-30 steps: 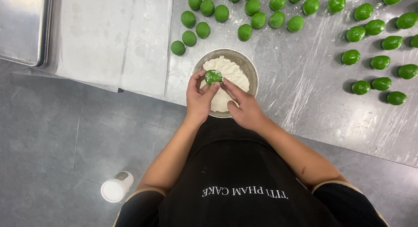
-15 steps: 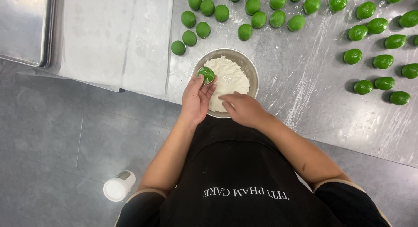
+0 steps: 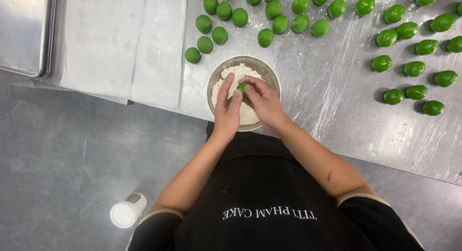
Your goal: The person coats individual green dough balls with white flour by picking up each ball, holding it in one hand, and patting flour onto its surface with the other hand, then placing the coated ball onto a table. The person occasionally presses and shapes the dough by hand.
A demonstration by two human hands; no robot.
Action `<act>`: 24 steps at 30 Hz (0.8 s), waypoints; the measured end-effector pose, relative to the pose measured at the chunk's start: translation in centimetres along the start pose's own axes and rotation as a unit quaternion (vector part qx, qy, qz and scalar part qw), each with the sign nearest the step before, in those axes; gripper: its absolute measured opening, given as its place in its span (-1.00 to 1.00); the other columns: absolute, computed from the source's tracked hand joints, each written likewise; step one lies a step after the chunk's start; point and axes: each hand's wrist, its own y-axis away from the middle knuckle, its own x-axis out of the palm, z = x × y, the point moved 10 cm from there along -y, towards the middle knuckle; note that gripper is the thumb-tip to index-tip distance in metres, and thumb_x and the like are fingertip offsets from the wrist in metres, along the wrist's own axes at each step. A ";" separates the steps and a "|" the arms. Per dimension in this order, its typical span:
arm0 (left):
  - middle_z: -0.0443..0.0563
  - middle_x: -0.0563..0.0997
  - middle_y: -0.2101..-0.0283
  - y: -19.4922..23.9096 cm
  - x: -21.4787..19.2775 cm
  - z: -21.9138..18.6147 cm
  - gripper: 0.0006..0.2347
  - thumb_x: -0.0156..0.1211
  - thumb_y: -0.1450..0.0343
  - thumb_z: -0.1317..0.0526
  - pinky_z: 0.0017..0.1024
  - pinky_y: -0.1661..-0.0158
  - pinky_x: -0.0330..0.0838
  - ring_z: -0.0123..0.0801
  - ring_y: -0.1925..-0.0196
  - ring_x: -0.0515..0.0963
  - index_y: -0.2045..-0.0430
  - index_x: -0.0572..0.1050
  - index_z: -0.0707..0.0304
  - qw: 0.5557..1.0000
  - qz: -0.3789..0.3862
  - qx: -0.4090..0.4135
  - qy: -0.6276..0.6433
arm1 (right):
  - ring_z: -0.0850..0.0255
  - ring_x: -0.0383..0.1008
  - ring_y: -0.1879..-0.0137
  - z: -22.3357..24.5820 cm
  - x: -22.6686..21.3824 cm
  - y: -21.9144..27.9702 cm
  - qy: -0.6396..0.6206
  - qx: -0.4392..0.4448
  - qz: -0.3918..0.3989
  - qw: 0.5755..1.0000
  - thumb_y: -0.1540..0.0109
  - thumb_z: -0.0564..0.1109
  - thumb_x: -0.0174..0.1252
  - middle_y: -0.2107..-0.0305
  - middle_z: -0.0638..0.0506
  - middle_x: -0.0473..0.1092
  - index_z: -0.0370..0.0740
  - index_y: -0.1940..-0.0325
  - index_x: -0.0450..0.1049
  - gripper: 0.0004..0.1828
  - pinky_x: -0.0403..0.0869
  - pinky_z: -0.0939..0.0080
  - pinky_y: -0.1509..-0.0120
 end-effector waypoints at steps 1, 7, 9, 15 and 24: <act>0.01 0.28 -0.42 -0.5 -0.2 0.8 -0.56 0.02 -0.58 0.17 -0.29 -0.34 0.25 -0.27 -0.42 0.31 -0.38 0.19 0.25 1.000 0.000 0.001 0.000 | -0.03 0.45 -0.35 0.0 0.2 0.4 0.000 0.000 0.001 1.000 -0.41 -0.11 0.00 -0.24 -0.31 0.35 -0.32 -0.41 0.32 -0.51 0.43 0.01 -0.40; 0.09 0.46 -0.24 -0.1 1.9 7.5 -0.55 -0.30 -0.59 0.03 -0.27 -0.29 0.26 -0.24 -0.28 0.42 -0.32 0.26 0.26 0.847 -0.054 -0.326 0.417 | -0.09 0.25 -0.49 4.6 5.0 3.6 0.392 -0.264 0.069 0.878 -0.43 0.00 -0.08 -0.35 -0.31 0.28 -0.32 -0.41 0.31 -0.49 0.25 0.06 -0.53; 0.15 0.43 -0.26 -0.5 2.0 7.2 -0.55 -0.26 -0.66 0.04 -0.25 -0.37 0.26 -0.22 -0.33 0.40 -0.35 0.24 0.44 0.893 -0.011 -0.232 0.386 | -0.07 0.28 -0.52 4.4 3.5 2.0 0.329 -0.256 0.042 0.908 -0.50 -0.04 -0.14 -0.35 -0.23 0.34 -0.30 -0.39 0.35 -0.56 0.22 0.06 -0.60; 0.03 0.40 -0.37 -0.8 -0.5 6.5 -0.54 -0.33 -0.58 0.01 -0.29 -0.41 0.17 -0.36 -0.42 0.34 -0.34 0.23 0.24 0.907 -0.065 -0.214 0.358 | -0.21 0.00 -0.60 4.3 7.2 6.8 0.458 -0.315 0.170 0.814 -0.42 -0.14 -0.10 -0.47 -0.31 0.10 -0.32 -0.46 0.25 -0.50 -0.02 -0.06 -0.62; -0.02 0.31 -0.42 -0.1 1.4 3.9 -0.54 -0.33 -0.61 0.04 -0.30 -0.43 0.16 -0.34 -0.45 0.31 -0.42 0.12 0.22 0.901 0.011 -0.216 0.376 | -0.17 -0.02 -0.61 6.0 8.4 7.6 0.517 -0.361 0.204 0.749 -0.42 -0.05 -0.07 -0.42 -0.19 0.18 -0.30 -0.46 0.23 -0.47 -0.12 -0.13 -0.67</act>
